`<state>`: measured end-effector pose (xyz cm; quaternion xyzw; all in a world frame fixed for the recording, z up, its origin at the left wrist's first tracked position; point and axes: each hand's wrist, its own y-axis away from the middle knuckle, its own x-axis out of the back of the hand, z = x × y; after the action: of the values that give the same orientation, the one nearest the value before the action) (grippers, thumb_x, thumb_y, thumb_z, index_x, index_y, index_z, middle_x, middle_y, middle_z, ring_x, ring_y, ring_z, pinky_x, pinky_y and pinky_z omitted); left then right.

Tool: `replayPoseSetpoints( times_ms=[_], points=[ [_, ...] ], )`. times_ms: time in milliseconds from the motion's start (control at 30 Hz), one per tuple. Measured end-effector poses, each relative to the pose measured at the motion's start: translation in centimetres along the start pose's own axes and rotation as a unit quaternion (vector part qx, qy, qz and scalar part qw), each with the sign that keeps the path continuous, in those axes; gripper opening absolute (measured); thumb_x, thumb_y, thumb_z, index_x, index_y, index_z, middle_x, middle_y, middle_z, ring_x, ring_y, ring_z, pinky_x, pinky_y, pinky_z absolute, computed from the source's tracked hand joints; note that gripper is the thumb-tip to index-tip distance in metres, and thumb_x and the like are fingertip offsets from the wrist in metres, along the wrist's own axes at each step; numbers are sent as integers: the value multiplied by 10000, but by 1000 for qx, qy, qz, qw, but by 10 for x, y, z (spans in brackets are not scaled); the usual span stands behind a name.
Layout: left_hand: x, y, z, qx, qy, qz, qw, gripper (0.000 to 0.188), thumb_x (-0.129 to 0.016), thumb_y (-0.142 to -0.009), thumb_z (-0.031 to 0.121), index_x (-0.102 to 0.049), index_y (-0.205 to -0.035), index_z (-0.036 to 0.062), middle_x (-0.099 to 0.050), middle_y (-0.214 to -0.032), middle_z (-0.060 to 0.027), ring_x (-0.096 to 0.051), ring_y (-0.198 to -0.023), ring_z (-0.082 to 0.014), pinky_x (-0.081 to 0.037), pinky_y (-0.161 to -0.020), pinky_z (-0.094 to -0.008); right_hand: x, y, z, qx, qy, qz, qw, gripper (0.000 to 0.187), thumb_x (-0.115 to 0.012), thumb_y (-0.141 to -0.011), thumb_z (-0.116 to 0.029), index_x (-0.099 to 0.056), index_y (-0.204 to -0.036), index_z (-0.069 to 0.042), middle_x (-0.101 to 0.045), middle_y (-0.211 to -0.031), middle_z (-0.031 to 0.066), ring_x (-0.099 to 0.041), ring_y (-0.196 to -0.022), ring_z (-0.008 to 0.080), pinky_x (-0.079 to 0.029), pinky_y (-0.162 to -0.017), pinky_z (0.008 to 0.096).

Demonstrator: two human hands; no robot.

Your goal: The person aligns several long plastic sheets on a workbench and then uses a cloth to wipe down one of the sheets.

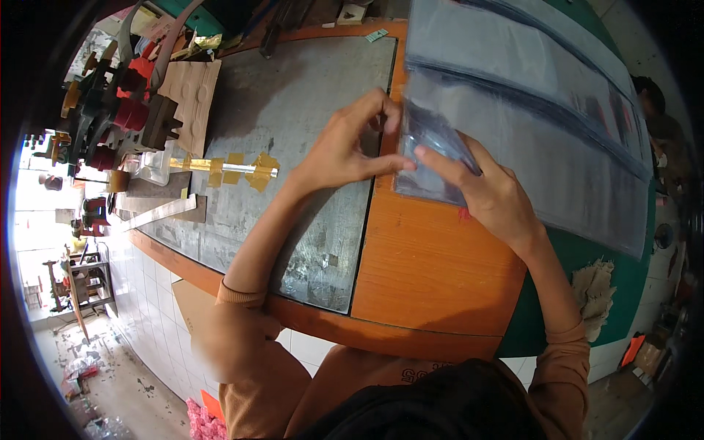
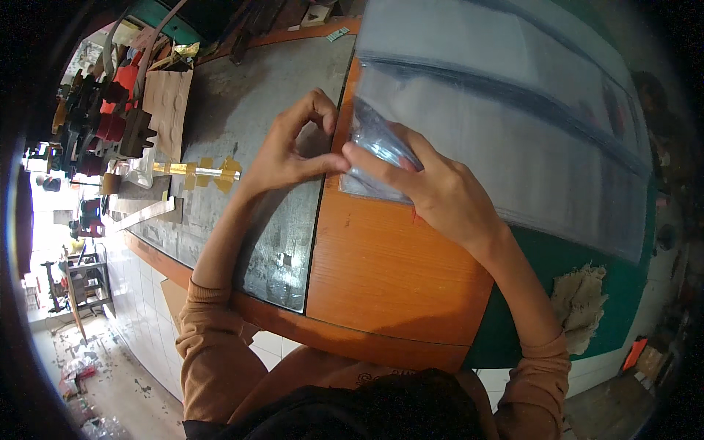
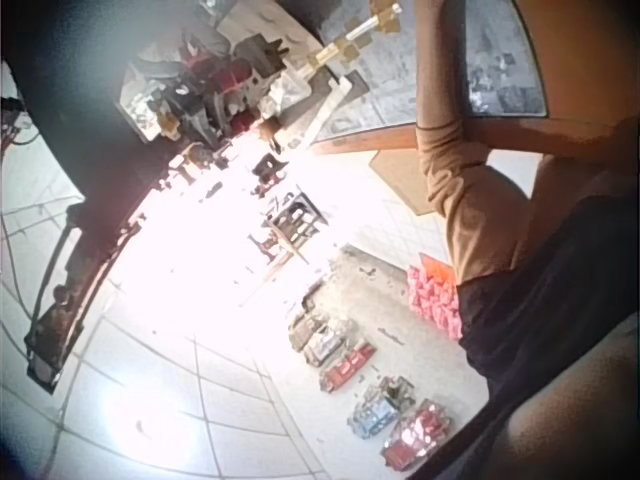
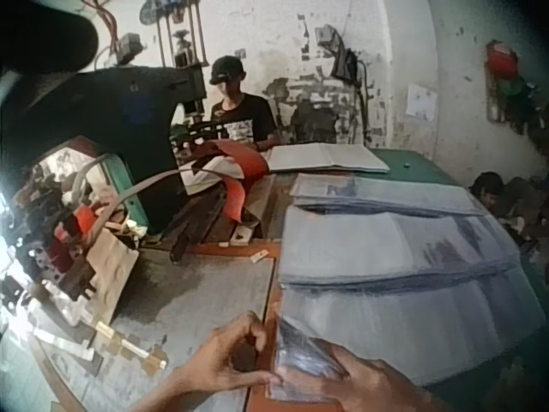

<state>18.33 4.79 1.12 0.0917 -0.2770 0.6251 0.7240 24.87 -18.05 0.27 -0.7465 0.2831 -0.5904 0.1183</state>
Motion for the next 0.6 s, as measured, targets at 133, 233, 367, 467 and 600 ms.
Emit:
replayPoseSetpoints(
  times_ms=[133,233,367,467,600],
  points=[
    [-4,-2,-6,-138,-116,-69,981,363,-821,-613,218,-642,-902,92,-602,-964,-18,-570,-963,-238,-439,-864,-361,4,0,-2,-21,8,-28,999,311,-602,-748,51,-576,-1048,-25,-543,-1161,221,-678,-737,289,-588,-621,314],
    [-3,-2,-11,-114,-96,-103,983,352,-818,-605,230,-645,-883,99,-595,-996,-12,-552,-1002,-225,-437,-872,-359,6,0,-3,-47,-18,-44,998,239,-608,-780,-6,-569,-1016,-9,-548,-1146,227,-677,-723,287,-585,-601,317],
    [-2,-6,-4,-37,-72,-139,987,331,-810,-612,215,-648,-877,99,-599,-996,-16,-567,-954,-195,-471,-794,-335,0,1,-1,-19,-3,-13,1000,196,-622,-821,-120,-571,-964,5,-551,-1144,231,-677,-723,286,-579,-584,335],
    [-2,-9,-4,-8,-39,-143,989,287,-793,-633,186,-655,-870,99,-606,-987,-23,-584,-888,-178,-485,-735,-317,1,2,-1,-20,-7,-19,1000,253,-658,-813,-198,-579,-953,-2,-543,-1161,237,-676,-752,298,-580,-602,342],
    [0,-10,-13,-68,-27,-108,991,208,-765,-673,156,-664,-830,65,-626,-867,-31,-590,-804,-174,-484,-725,-320,1,1,-3,-11,-21,-23,999,309,-691,-790,-250,-586,-949,-8,-528,-1183,238,-664,-843,325,-582,-652,350]
  ],
)
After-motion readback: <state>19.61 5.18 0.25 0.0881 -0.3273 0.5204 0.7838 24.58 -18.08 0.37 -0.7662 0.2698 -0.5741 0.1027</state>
